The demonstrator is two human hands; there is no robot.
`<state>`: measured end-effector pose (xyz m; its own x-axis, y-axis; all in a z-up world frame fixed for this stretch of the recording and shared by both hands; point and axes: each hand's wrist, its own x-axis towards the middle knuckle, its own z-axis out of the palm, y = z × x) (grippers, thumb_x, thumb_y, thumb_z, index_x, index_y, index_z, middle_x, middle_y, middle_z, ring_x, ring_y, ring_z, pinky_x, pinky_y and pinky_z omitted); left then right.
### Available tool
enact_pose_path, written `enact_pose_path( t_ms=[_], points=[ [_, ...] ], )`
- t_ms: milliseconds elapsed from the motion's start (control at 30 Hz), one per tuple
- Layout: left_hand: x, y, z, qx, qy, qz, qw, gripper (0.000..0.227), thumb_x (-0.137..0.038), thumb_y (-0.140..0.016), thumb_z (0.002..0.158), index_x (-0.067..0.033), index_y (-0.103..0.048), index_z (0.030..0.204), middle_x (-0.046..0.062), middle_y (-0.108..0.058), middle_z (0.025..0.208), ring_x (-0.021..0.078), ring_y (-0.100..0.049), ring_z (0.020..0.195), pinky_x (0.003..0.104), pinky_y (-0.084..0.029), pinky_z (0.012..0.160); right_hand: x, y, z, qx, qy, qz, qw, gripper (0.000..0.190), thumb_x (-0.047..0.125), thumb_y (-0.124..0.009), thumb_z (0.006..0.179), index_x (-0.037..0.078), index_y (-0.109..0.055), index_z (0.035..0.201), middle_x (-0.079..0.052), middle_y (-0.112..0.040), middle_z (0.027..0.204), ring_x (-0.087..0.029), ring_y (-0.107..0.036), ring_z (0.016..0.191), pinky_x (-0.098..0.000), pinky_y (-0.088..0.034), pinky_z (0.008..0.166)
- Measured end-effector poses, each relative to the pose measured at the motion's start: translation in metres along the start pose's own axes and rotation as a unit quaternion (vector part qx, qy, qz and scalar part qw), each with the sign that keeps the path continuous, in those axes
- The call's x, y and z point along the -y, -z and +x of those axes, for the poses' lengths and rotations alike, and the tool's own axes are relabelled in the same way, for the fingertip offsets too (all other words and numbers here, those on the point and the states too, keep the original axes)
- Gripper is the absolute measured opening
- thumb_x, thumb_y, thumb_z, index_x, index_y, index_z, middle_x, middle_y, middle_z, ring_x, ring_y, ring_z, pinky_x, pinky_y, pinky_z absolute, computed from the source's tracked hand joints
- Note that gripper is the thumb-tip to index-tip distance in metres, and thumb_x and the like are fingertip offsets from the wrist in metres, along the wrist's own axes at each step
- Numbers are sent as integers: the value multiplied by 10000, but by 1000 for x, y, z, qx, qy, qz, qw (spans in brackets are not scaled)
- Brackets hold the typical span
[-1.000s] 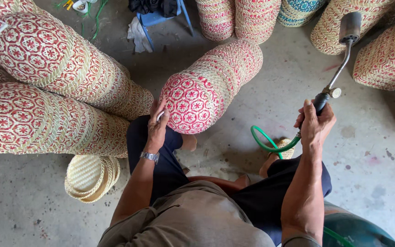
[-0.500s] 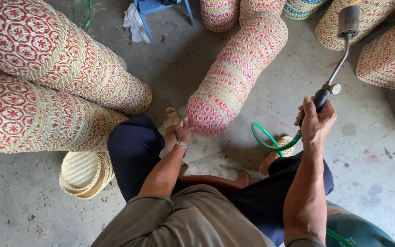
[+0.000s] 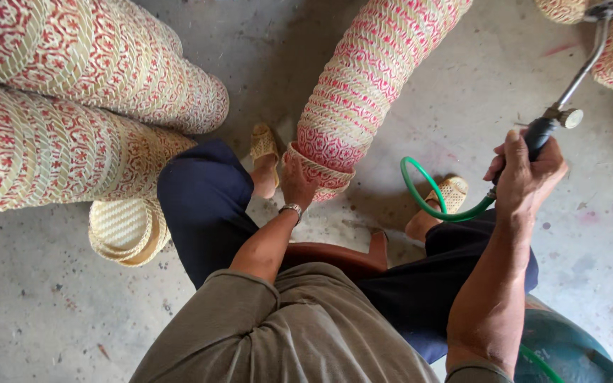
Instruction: The person uses a handheld blowtorch to apply heat to the surface of woven baskets. They rotate each basket to treat the exterior and interior, then place the finished basket back into a stack.
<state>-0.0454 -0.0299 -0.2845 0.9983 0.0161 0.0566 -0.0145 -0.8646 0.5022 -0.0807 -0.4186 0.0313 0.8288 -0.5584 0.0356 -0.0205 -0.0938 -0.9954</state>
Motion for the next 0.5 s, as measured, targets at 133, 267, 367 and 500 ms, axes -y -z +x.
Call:
enact_pose_path(
  t_ms=[133, 267, 367, 500],
  points=[
    [-7, 16, 6, 84, -6, -9, 996, 1035, -352, -814, 751, -35, -268, 1572, 276, -413, 1508, 438, -370, 1425, 548, -307, 1181, -9, 6, 3, 25, 18, 15, 999, 139, 39, -601, 1128, -67, -588, 1039, -103, -622, 822, -127, -580, 581, -278, -475, 496],
    [-6, 30, 5, 74, -75, 68, 992, 1050, -297, -837, 690, -64, -287, 1554, 284, -349, 1542, 490, -286, 1436, 561, -256, 1173, -14, 9, 2, 33, 28, -6, 999, 136, 32, -596, 1149, -72, -593, 1061, -107, -619, 828, -130, -589, 595, -281, -488, 503],
    [1, 25, 8, 79, -201, 88, 972, 940, -355, -815, 690, -85, -354, 1463, 224, -419, 1520, 421, -368, 1406, 644, -212, 1086, -15, 9, 2, 42, 54, -39, 997, 147, 31, -586, 1155, -76, -585, 1054, -110, -619, 820, -135, -613, 605, -285, -511, 504],
    [13, 0, 19, 286, -222, 211, 908, 381, -326, -671, 944, -158, -605, 1279, 40, -624, 1324, 253, -500, 1359, 670, -235, 1221, -14, 7, 1, 36, 29, -19, 999, 120, 20, -579, 1123, -68, -577, 1042, -103, -610, 812, -134, -583, 585, -277, -478, 502]
  ],
)
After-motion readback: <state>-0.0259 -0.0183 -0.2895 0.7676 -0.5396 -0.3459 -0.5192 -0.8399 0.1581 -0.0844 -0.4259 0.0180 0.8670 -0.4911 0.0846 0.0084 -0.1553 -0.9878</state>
